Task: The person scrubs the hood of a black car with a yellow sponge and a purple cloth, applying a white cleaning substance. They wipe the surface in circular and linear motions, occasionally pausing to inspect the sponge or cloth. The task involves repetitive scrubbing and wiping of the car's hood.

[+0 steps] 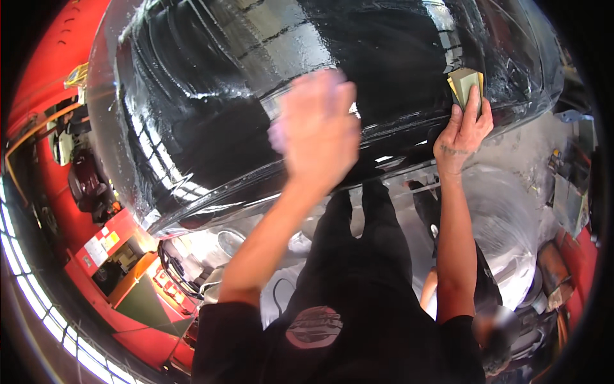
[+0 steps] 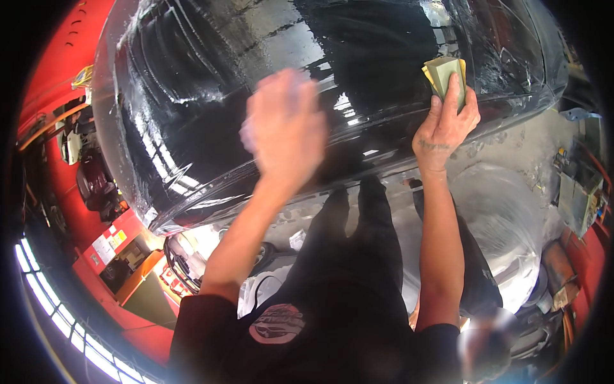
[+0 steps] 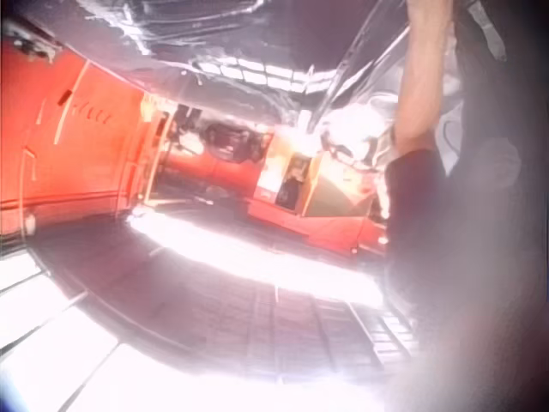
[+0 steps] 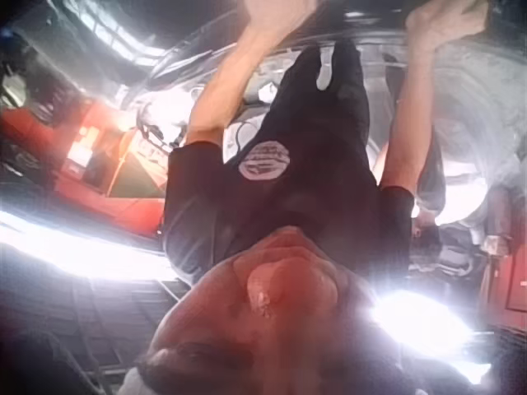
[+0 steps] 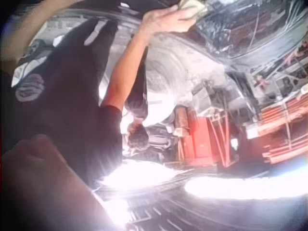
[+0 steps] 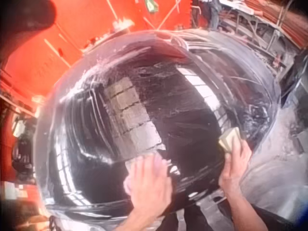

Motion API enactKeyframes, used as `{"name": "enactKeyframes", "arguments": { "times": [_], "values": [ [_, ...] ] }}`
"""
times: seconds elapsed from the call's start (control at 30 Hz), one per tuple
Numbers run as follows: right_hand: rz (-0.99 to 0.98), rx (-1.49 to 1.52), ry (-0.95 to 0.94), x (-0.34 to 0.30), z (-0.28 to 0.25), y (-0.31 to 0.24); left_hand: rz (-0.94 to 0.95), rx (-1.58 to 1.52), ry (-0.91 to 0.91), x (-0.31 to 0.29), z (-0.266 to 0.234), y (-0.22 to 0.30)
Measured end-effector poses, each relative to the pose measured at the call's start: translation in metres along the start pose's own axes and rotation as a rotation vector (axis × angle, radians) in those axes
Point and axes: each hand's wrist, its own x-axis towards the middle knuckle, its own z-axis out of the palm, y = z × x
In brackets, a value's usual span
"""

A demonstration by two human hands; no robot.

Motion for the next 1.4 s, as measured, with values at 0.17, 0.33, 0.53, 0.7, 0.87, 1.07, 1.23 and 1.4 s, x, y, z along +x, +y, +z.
{"name": "enactKeyframes", "arguments": {
  "times": [0.17, 0.33, 0.53, 0.7, 0.87, 1.07, 1.23, 1.4],
  "values": [
    [0.036, -0.024, 0.046, -0.002, 0.008, 0.007, 0.211, -0.034, 0.074, 0.075, 0.087, 0.105],
    [0.041, -0.022, 0.054, -0.003, 0.007, 0.007, 0.186, -0.16, 0.1, 0.048, 0.083, 0.089],
    [0.03, -0.074, 0.01, 0.001, 0.001, 0.001, -0.141, 0.018, 0.044, -0.071, -0.036, -0.056],
    [0.03, -0.068, -0.023, 0.001, 0.001, 0.003, -0.581, 0.133, 0.215, -0.21, -0.081, -0.19],
    [-0.008, -0.09, -0.023, 0.002, 0.001, 0.001, -0.622, 0.078, 0.325, -0.22, -0.074, -0.202],
    [-0.007, -0.131, -0.025, 0.001, 0.001, 0.0, -0.658, -0.062, 0.439, -0.216, -0.072, -0.196],
    [-0.012, -0.131, -0.042, 0.001, 0.001, -0.001, -0.563, 0.153, 0.411, -0.227, -0.077, -0.206],
    [0.007, -0.113, -0.035, 0.0, 0.003, 0.005, -0.515, 0.111, 0.458, -0.23, -0.076, -0.206]
  ]
}}
